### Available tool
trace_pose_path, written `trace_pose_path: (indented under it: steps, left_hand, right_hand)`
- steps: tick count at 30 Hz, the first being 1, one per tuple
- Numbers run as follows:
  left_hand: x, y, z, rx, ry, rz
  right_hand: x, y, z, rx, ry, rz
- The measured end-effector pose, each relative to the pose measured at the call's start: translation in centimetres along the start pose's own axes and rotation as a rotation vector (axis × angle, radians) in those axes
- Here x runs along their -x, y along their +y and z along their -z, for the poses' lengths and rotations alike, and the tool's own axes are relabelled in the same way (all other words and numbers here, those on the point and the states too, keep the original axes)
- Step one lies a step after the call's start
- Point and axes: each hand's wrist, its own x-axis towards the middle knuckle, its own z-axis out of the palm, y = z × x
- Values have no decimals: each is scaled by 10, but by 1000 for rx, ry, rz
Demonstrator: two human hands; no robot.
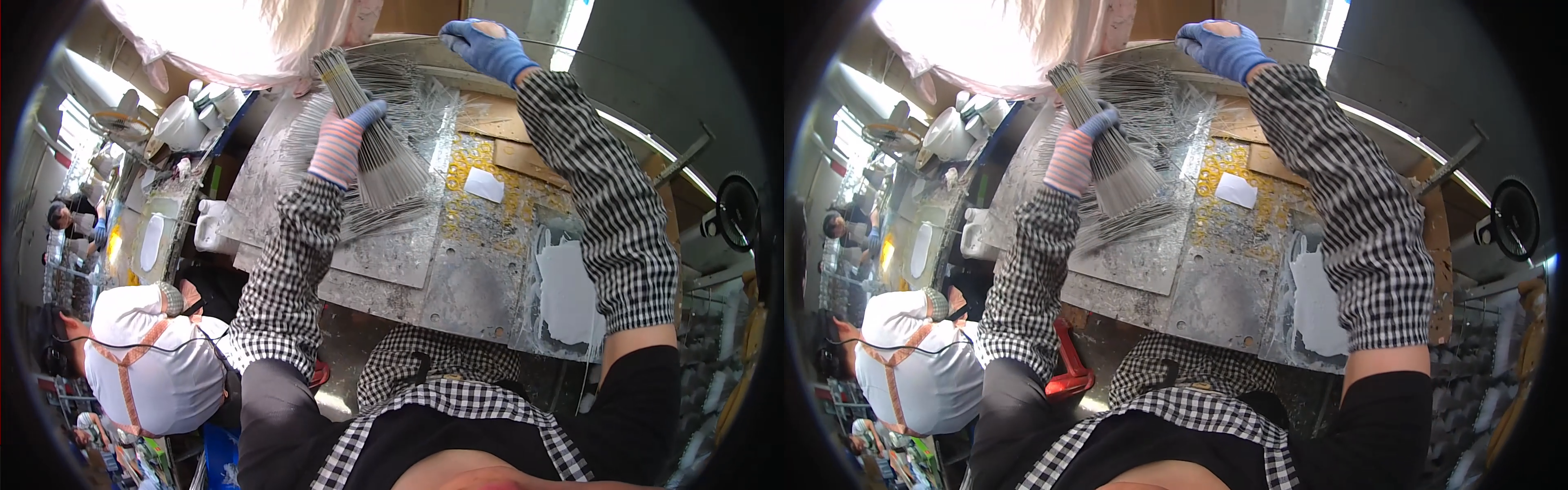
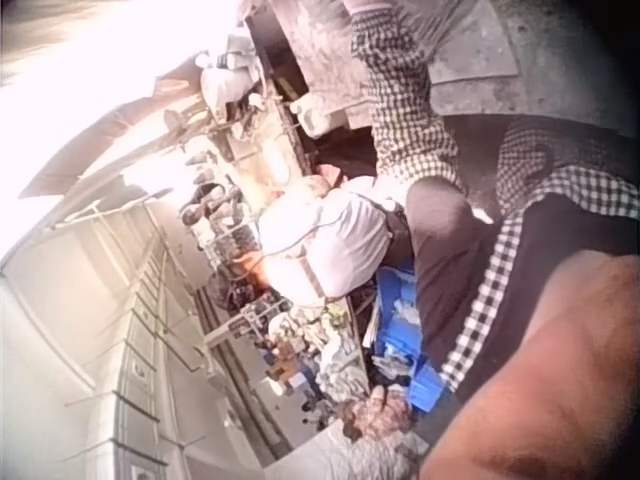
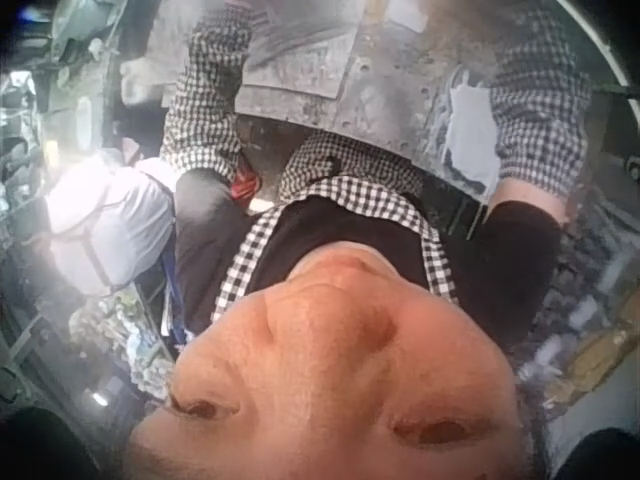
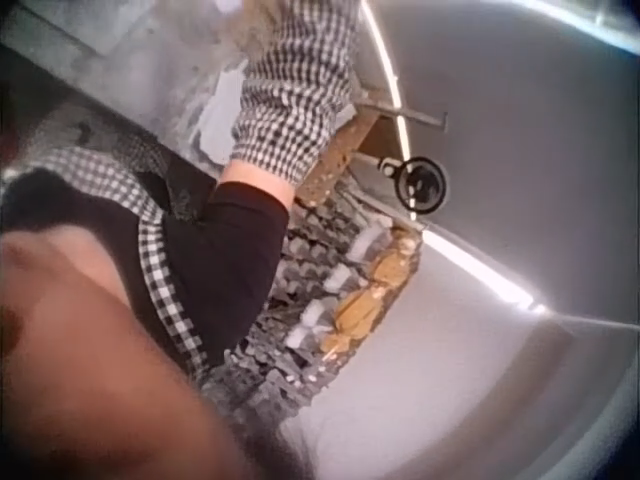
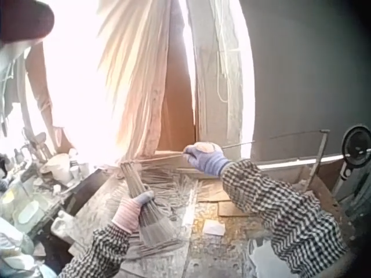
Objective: Sorting and aligning synthetic brush fibers into bundles for manufacturing.
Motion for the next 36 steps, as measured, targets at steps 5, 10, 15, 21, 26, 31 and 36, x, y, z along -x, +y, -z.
trace_pose_path:
  steps: [5, 10, 15, 21, 26, 31, 36]
  left_hand:
    - [-28, 27, 33, -14, 5, 23]
    - [-2, 15, -1, -442, 77, -211]
    - [-9, 12, -1, -800, 213, -531]
    - [-40, -1, -87, -792, -188, -312]
    - [-79, -41, -169, -509, -351, -528]
    - [48, -105, -141, -1137, -491, -696]
    - [102, -97, 2, -1939, -454, -324]
  right_hand:
    - [40, -25, 25, -174, 126, 115]
    - [49, -30, 47, -236, 155, 132]
    - [63, -34, 61, -509, 38, 134]
    - [56, -63, 82, -464, 83, -141]
    - [41, 15, 45, -233, 341, -327]
    - [109, 241, 70, 34, 403, -377]
    - [166, 370, 127, -18, 405, -555]
